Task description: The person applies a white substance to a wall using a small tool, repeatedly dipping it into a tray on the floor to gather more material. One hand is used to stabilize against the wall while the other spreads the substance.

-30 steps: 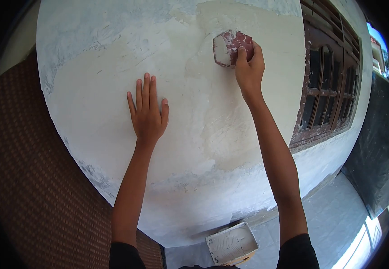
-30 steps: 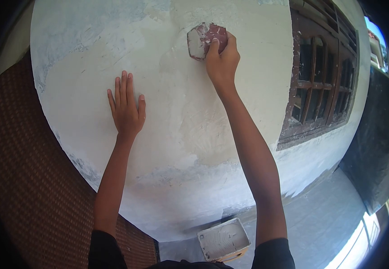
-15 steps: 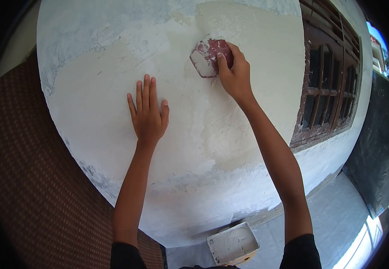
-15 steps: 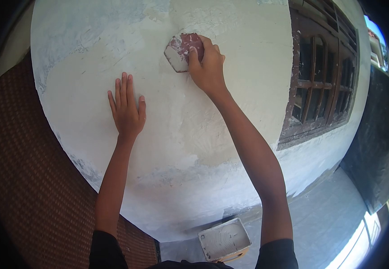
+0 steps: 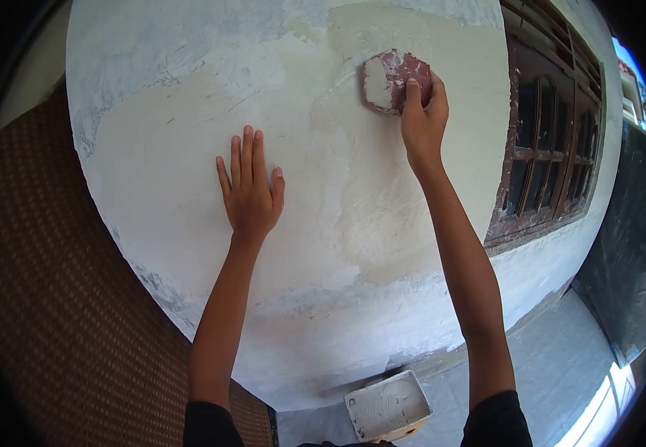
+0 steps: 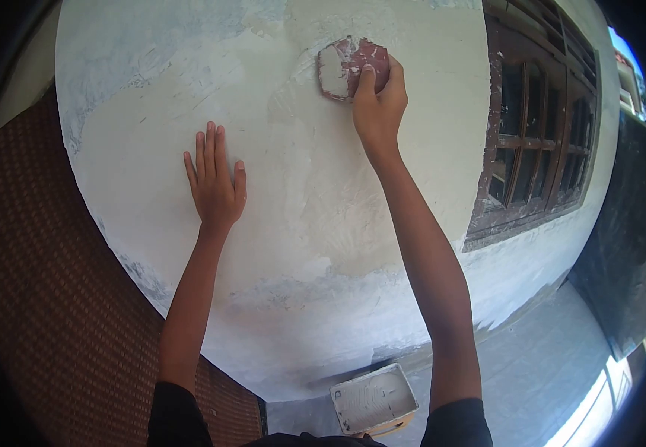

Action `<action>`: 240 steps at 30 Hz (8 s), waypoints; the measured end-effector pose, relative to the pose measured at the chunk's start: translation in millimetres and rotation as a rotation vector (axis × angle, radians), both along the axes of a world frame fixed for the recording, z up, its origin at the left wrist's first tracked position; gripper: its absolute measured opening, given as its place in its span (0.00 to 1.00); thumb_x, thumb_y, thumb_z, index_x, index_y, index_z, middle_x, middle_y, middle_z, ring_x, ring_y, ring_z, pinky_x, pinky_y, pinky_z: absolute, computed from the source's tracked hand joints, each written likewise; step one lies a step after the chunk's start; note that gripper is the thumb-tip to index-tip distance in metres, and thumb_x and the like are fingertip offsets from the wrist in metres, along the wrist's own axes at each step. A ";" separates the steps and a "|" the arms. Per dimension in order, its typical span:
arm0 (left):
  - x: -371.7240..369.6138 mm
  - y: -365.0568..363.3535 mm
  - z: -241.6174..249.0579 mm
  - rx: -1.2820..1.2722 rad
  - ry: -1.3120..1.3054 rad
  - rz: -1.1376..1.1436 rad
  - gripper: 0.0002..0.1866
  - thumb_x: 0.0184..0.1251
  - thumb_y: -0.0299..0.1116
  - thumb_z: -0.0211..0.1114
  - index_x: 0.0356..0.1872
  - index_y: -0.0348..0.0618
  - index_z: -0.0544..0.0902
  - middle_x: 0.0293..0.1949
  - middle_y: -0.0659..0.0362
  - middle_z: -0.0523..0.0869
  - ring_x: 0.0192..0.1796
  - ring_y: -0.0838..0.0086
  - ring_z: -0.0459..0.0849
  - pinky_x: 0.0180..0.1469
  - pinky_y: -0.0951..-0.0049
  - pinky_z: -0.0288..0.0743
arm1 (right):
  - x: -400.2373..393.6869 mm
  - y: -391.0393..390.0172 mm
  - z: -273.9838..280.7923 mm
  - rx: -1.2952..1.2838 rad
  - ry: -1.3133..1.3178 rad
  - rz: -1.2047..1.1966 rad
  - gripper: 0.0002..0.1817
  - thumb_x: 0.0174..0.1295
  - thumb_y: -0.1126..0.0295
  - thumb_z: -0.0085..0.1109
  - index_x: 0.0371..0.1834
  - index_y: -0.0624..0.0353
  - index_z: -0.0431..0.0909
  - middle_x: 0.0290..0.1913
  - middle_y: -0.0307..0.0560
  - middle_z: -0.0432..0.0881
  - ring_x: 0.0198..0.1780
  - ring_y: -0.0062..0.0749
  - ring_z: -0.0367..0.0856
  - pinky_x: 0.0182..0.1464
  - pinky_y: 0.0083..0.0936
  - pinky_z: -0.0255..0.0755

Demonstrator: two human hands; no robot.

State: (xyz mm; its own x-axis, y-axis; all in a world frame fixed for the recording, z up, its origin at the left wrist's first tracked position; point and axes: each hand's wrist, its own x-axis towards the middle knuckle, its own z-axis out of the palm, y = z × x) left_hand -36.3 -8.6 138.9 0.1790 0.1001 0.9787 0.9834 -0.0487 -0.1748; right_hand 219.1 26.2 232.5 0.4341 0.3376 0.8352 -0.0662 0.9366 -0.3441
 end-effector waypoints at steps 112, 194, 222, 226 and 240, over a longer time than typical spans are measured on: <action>174.0 -308.3 -745.3 -1.425 -1.129 -0.119 0.27 0.77 0.39 0.52 0.70 0.31 0.66 0.68 0.40 0.71 0.72 0.50 0.67 0.74 0.58 0.60 | 221.0 -166.5 -817.5 -1.167 -1.154 0.202 0.16 0.68 0.77 0.52 0.59 0.62 0.76 0.50 0.56 0.86 0.54 0.44 0.85 0.55 0.34 0.77; 195.2 -356.8 -855.4 -1.456 -1.396 -0.108 0.27 0.79 0.35 0.50 0.73 0.35 0.61 0.72 0.43 0.67 0.76 0.55 0.64 0.76 0.61 0.55 | 207.2 -131.7 -853.1 -0.980 -1.797 0.529 0.18 0.64 0.79 0.53 0.54 0.52 0.85 0.41 0.56 0.87 0.44 0.50 0.85 0.52 0.41 0.72; 132.2 -293.9 -684.3 -1.242 -1.188 -0.198 0.29 0.79 0.41 0.50 0.74 0.35 0.60 0.71 0.42 0.67 0.74 0.52 0.64 0.75 0.59 0.57 | 226.7 -129.0 -674.3 -1.884 -0.815 1.048 0.20 0.70 0.75 0.52 0.63 0.71 0.74 0.55 0.52 0.83 0.53 0.31 0.84 0.59 0.28 0.79; 97.2 -256.3 -607.8 -1.124 -1.094 -0.262 0.30 0.79 0.42 0.50 0.74 0.35 0.60 0.71 0.42 0.67 0.74 0.52 0.64 0.75 0.58 0.57 | 201.6 -140.3 -608.4 -1.682 -0.557 1.235 0.25 0.70 0.73 0.56 0.69 0.70 0.68 0.53 0.46 0.84 0.50 0.25 0.84 0.54 0.25 0.81; 12.7 -166.6 -339.1 -0.748 -0.789 -0.427 0.29 0.79 0.40 0.50 0.74 0.34 0.60 0.72 0.42 0.66 0.75 0.53 0.63 0.76 0.59 0.55 | 111.1 -144.1 -371.7 -0.998 -0.189 1.316 0.20 0.72 0.73 0.54 0.65 0.63 0.69 0.57 0.49 0.82 0.57 0.35 0.84 0.62 0.35 0.79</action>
State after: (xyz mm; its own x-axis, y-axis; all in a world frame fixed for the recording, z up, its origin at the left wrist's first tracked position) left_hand -23.6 -175.2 -200.2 -0.2942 0.7777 0.5556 0.6851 -0.2337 0.6899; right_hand 330.3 -117.9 -139.2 -0.6374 0.7659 0.0842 -0.4712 -0.3010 -0.8291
